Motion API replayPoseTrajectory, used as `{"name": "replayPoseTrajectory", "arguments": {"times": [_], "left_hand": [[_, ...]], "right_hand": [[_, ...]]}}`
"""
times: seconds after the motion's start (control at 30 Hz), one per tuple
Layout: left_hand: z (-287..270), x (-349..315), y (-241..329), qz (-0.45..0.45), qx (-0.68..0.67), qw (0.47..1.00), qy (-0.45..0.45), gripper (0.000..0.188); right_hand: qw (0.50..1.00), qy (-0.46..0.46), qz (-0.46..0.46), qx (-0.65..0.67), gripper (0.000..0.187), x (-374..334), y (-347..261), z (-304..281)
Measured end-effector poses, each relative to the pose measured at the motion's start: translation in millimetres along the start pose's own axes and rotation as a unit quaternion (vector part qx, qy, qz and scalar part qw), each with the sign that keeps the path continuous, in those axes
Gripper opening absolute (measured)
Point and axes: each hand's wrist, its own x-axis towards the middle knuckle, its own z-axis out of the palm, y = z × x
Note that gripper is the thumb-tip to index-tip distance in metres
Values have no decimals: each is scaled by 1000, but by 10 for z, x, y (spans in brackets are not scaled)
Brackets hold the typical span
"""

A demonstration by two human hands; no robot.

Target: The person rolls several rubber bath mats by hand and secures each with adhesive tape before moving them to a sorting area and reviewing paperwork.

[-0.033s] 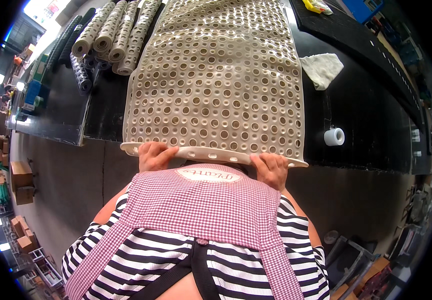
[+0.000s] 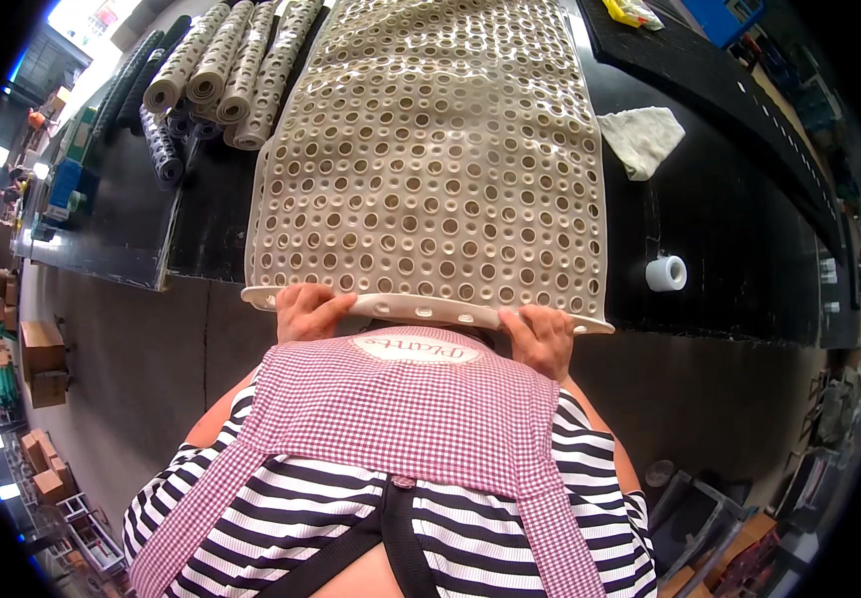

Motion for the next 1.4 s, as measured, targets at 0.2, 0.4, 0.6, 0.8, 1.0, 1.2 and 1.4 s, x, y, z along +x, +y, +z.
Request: {"name": "replayPoseTrajectory", "arguments": {"times": [0.2, 0.4, 0.6, 0.8, 1.0, 1.2, 1.4], "left_hand": [[-155, 220, 35, -39, 6, 997, -73, 26], [-156, 470, -156, -88, -56, 976, -193, 19], [-111, 632, -143, -237, 4, 964, -120, 49], [-183, 481, -432, -101, 93, 987, -85, 63], [-534, 438, -548, -153, -27, 959, -235, 35], [-478, 306, -474, -185, -13, 963, -193, 36], [-423, 439, -484, -190, 29, 963, -191, 47]], "right_hand": [[994, -74, 53, 53, 23, 238, 31, -93], [959, -169, 170, 149, 16, 525, 198, -149], [939, -218, 268, -9, 43, 809, 149, -159], [950, -194, 210, -124, 59, 702, 257, -137], [956, -202, 185, -108, 60, 554, 362, -173], [979, -117, 139, -96, 66, 188, 408, -56], [937, -233, 240, -99, 70, 343, 538, -23]]}}
